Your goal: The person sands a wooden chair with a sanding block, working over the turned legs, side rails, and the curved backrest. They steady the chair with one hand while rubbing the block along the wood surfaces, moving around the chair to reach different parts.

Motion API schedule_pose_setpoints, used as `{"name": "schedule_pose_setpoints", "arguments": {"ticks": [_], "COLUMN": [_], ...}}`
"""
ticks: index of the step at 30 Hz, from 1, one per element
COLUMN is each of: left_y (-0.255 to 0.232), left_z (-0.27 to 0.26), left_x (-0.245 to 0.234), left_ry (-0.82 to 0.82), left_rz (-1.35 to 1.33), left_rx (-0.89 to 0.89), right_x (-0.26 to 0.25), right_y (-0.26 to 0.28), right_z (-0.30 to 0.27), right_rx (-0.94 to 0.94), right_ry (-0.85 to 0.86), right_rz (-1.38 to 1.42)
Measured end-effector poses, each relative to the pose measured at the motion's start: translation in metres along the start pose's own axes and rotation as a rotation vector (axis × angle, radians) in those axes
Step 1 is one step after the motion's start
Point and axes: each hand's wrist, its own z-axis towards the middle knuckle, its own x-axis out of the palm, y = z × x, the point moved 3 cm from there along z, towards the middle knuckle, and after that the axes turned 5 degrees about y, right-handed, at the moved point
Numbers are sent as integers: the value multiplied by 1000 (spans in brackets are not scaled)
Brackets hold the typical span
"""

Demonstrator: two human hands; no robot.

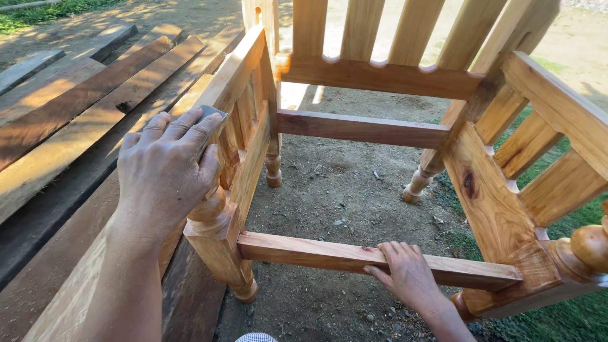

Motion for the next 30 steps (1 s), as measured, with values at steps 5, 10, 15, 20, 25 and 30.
{"name": "schedule_pose_setpoints", "arguments": {"ticks": [5, 10, 15, 20, 25, 30], "left_y": [-9, -13, -10, -11, -15, -20], "left_z": [-2, -15, -19, 5, 10, -8], "left_x": [-2, -3, -13, -22, -19, -34], "left_ry": [-75, -131, -121, 37, 75, -5], "left_rz": [75, 77, 28, -54, 109, 136], "left_rx": [-16, -43, -20, -120, -144, -100], "right_x": [11, 29, 41, 46, 37, 62], "right_y": [-7, -20, -25, -27, -18, -37], "right_z": [4, 16, 27, 28, 23, 35], "right_rx": [-36, -19, 56, 48, 61, 17], "right_ry": [-106, -50, 104, 142, 194, 176], "right_rz": [-11, -65, -207, -207, -211, -213]}}
